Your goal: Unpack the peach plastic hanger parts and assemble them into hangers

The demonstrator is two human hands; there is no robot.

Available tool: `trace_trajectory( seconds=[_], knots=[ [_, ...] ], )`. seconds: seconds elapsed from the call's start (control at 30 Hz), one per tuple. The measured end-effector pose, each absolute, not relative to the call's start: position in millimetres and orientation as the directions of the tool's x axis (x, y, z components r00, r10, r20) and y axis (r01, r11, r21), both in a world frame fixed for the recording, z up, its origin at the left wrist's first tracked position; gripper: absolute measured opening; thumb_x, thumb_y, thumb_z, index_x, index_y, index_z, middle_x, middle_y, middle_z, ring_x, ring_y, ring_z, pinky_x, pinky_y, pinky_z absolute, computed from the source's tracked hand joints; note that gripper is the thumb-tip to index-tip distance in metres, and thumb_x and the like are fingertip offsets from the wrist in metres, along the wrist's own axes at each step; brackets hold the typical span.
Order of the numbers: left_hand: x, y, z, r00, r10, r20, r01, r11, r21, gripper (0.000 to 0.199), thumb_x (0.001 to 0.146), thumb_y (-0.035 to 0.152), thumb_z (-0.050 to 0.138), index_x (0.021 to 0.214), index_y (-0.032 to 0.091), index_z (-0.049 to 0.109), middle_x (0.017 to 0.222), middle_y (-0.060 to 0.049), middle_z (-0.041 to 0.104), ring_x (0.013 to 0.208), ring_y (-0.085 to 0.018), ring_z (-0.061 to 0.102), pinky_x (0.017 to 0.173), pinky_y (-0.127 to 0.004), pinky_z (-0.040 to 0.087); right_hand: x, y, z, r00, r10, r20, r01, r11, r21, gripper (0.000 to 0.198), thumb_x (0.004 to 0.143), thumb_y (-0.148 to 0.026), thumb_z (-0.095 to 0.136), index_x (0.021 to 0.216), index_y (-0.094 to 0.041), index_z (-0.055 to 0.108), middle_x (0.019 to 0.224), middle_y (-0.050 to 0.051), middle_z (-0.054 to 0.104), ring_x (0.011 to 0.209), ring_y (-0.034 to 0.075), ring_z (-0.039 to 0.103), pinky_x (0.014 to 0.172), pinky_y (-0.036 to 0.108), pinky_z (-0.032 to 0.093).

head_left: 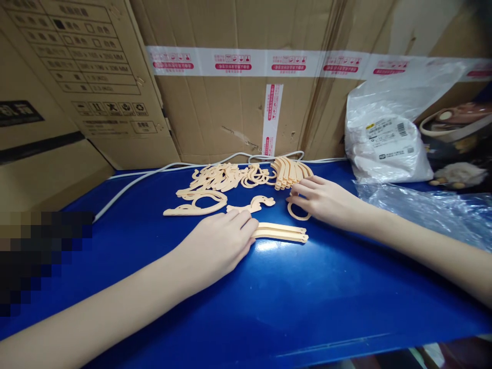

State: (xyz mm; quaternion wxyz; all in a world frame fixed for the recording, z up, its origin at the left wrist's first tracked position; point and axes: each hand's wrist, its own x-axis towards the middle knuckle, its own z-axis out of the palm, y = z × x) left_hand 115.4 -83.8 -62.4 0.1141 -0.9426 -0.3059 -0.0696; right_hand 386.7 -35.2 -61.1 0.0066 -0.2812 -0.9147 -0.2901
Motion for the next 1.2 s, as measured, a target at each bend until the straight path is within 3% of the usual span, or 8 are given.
trace_trajectory(
  seconds=[0.1,0.2,0.27,0.37,0.47,0.57,0.73,1.2],
  knots=[
    [120,-82,-65,0.790,0.573,0.218,0.608,-0.777,-0.162,0.019,0.096,0.019,0.041,0.095,0.015,0.059,0.096,-0.008,0.064,0.086,-0.024,0.062,0.070,-0.035,0.049,384,-37,-61,-0.828,0.520,0.208,0.540,0.643,0.544,0.020,0.092,-0.014,0.046,0.091,-0.015,0.066,0.090,0.011,0.066,0.081,0.025,0.058,0.075,0.039,0.042],
    [120,-81,-66,0.780,0.577,0.244,0.614,-0.780,-0.121,0.016,0.097,0.020,0.041,0.094,0.016,0.056,0.097,-0.007,0.063,0.086,-0.021,0.061,0.070,-0.032,0.048,381,-40,-61,-0.773,0.532,0.344,0.634,0.663,0.399,0.021,0.095,-0.020,0.042,0.089,-0.016,0.062,0.083,0.009,0.066,0.079,0.024,0.059,0.076,0.039,0.040],
    [119,-80,-66,0.778,0.570,0.265,0.610,-0.786,-0.100,0.016,0.098,0.021,0.040,0.092,0.017,0.054,0.094,-0.006,0.062,0.082,-0.019,0.060,0.067,-0.030,0.046,378,-43,-62,-0.688,0.562,0.459,0.693,0.696,0.186,0.020,0.096,-0.025,0.042,0.091,-0.017,0.059,0.081,0.007,0.065,0.077,0.021,0.059,0.078,0.039,0.040],
    [116,-79,-67,0.773,0.565,0.289,0.604,-0.794,-0.062,0.016,0.098,0.022,0.040,0.090,0.017,0.052,0.092,-0.005,0.061,0.079,-0.018,0.058,0.066,-0.029,0.045,373,-49,-65,-0.497,0.683,0.536,0.681,0.690,-0.246,0.018,0.095,-0.031,0.044,0.089,-0.019,0.055,0.076,0.003,0.064,0.070,0.017,0.057,0.070,0.033,0.042],
    [112,-78,-68,0.764,0.578,0.287,0.603,-0.797,0.002,0.017,0.098,0.024,0.040,0.089,0.017,0.052,0.092,-0.005,0.060,0.082,-0.018,0.057,0.069,-0.029,0.046,367,-51,-70,-0.395,0.798,0.455,0.545,0.603,-0.583,0.019,0.094,-0.036,0.046,0.086,-0.021,0.054,0.075,0.001,0.062,0.070,0.016,0.058,0.068,0.030,0.043],
    [110,-78,-69,0.756,0.595,0.275,0.605,-0.794,0.055,0.016,0.097,0.024,0.041,0.089,0.017,0.052,0.093,-0.005,0.059,0.084,-0.019,0.056,0.071,-0.030,0.046,363,-49,-74,-0.381,0.854,0.353,0.432,0.502,-0.749,0.016,0.092,-0.034,0.050,0.085,-0.020,0.054,0.070,-0.001,0.058,0.070,0.014,0.057,0.070,0.029,0.044],
    [109,-80,-69,0.743,0.619,0.255,0.613,-0.782,0.112,0.013,0.095,0.024,0.043,0.089,0.017,0.052,0.096,-0.005,0.058,0.087,-0.020,0.055,0.072,-0.032,0.045,362,-41,-78,-0.340,0.894,0.290,0.333,0.403,-0.853,0.016,0.088,-0.034,0.054,0.082,-0.020,0.055,0.063,-0.003,0.054,0.063,0.012,0.052,0.065,0.028,0.042],
    [112,-79,-72,0.717,0.645,0.265,0.624,-0.763,0.171,0.008,0.093,0.024,0.047,0.089,0.018,0.051,0.104,-0.005,0.060,0.093,-0.021,0.054,0.078,-0.035,0.046,365,-39,-79,-0.327,0.920,0.217,0.326,0.325,-0.888,0.020,0.086,-0.038,0.057,0.080,-0.019,0.056,0.061,-0.004,0.053,0.059,0.012,0.049,0.061,0.028,0.038]
  ],
)
